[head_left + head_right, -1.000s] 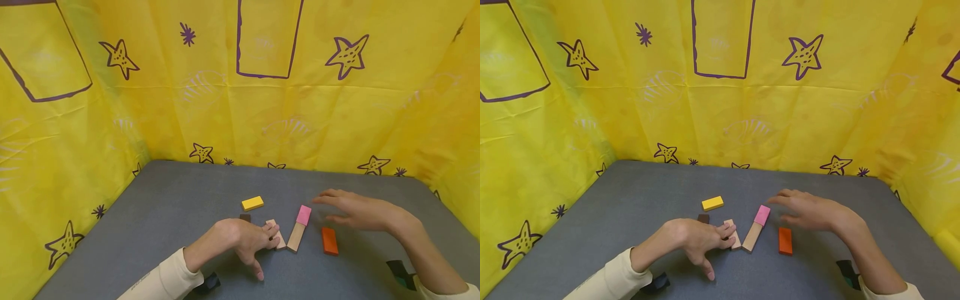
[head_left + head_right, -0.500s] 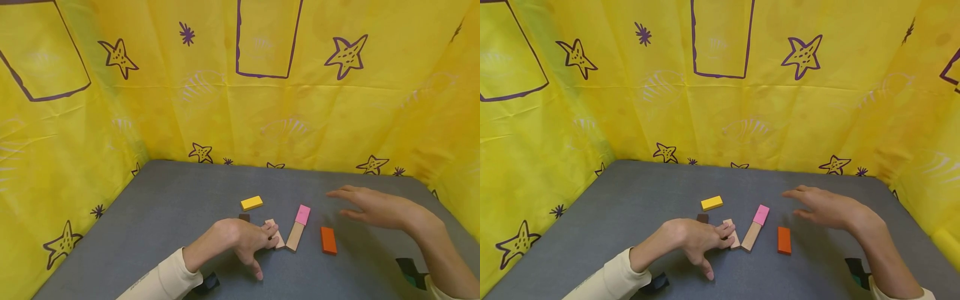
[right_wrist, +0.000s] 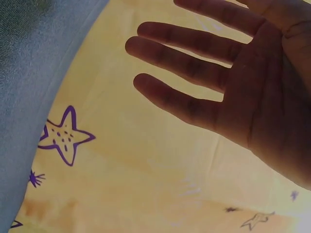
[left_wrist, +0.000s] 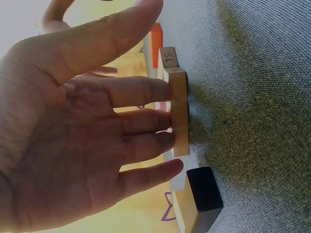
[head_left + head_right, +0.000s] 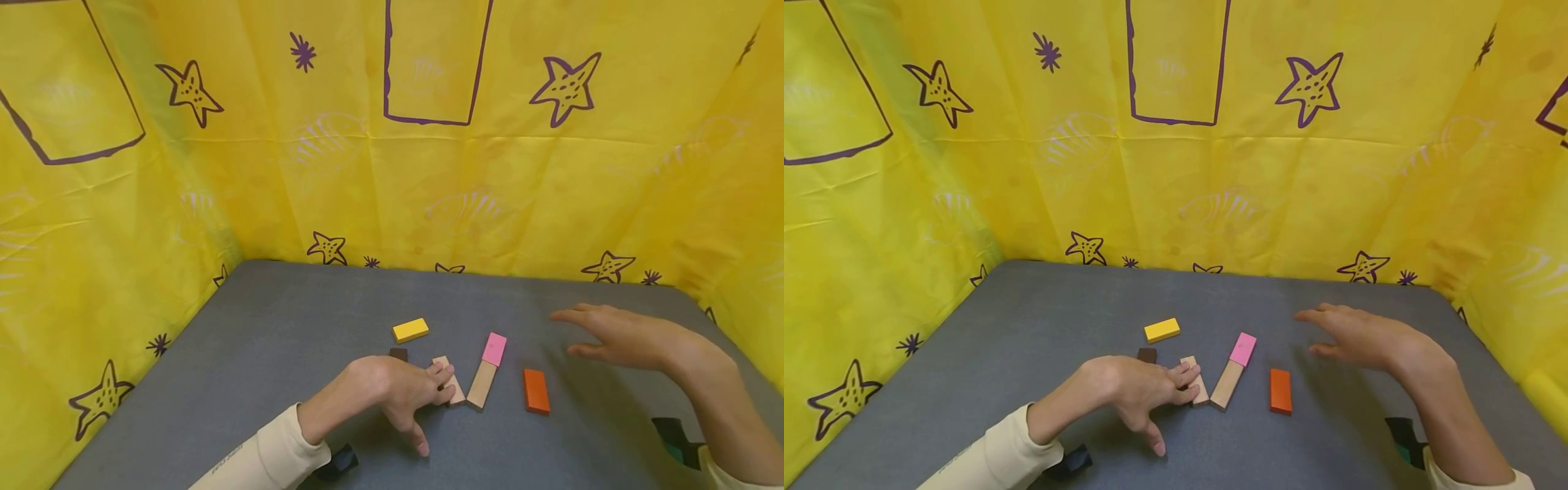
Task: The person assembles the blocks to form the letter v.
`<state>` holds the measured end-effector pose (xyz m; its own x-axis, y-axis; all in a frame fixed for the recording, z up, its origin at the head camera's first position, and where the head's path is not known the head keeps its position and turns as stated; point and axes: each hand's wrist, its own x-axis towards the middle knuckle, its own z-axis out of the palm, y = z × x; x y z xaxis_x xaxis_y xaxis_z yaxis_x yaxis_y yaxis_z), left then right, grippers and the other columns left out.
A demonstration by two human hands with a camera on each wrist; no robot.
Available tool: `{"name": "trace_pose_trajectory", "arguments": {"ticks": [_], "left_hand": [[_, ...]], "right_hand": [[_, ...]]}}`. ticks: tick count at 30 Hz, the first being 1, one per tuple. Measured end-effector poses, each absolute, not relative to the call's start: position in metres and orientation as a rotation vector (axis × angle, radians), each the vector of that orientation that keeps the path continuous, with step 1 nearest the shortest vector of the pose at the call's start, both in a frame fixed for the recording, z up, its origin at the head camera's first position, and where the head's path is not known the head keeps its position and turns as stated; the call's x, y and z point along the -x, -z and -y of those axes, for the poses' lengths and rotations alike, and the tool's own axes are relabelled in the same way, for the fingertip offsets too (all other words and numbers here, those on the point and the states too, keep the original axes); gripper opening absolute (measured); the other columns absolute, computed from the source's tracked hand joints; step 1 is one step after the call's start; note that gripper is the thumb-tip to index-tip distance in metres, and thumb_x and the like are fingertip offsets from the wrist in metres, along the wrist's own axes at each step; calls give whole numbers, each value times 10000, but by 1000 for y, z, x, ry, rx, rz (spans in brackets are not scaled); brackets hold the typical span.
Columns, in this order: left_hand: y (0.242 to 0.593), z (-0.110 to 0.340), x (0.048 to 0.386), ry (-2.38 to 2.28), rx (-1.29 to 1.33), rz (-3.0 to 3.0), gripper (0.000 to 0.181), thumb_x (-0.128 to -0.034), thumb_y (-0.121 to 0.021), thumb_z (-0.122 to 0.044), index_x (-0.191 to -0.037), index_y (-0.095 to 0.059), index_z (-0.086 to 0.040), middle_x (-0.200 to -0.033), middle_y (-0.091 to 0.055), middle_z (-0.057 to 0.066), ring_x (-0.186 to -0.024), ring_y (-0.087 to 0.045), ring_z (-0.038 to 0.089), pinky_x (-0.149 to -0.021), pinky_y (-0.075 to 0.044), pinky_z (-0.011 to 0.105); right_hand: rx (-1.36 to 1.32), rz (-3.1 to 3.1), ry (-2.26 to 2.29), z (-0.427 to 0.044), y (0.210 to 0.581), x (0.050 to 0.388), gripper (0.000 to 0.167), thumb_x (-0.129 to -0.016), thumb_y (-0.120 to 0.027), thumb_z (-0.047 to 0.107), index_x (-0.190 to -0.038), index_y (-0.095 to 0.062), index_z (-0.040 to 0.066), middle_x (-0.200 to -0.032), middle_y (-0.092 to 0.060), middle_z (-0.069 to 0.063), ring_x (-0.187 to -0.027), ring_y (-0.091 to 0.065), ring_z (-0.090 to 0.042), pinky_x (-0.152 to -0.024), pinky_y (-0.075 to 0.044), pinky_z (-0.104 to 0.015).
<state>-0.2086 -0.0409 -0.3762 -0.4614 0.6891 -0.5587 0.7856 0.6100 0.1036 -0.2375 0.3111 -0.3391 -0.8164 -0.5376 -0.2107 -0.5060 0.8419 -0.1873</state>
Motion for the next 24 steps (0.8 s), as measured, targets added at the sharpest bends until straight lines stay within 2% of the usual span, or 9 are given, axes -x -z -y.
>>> {"name": "trace_pose_trajectory", "arguments": {"ticks": [9,17,24], "left_hand": [[376,42,208,239,-1151,-2286,965,-889,-749,-607,-1666,-273,-288,-1783,-98,-9,-1633,-214,165,-1250,-348,282],[376,43,208,240,-1162,-2285,963,-893,-747,-606,-1666,-275,-281,-1783,-95,-2,-1630,-215,153,-1241,-353,264],[376,42,208,245,-1166,-2285,971,-887,-753,-603,-1666,-277,-273,-1783,-98,-1,-1645,-161,152,-1246,-336,249]], "right_hand": [[844,-2768,173,-301,346,238,557,-942,-766,324,-1378,-633,5,-1387,-641,-236,-1263,-608,-482,-1013,-502,-648],[801,-2668,158,-277,354,238,644,-806,-890,376,-1283,-690,-8,-1299,-710,-170,-1208,-642,-430,-1032,-503,-624],[737,-2639,116,-254,363,229,554,-740,-940,329,-1177,-732,59,-1096,-726,-59,-1009,-639,-276,-936,-566,-541]]}}
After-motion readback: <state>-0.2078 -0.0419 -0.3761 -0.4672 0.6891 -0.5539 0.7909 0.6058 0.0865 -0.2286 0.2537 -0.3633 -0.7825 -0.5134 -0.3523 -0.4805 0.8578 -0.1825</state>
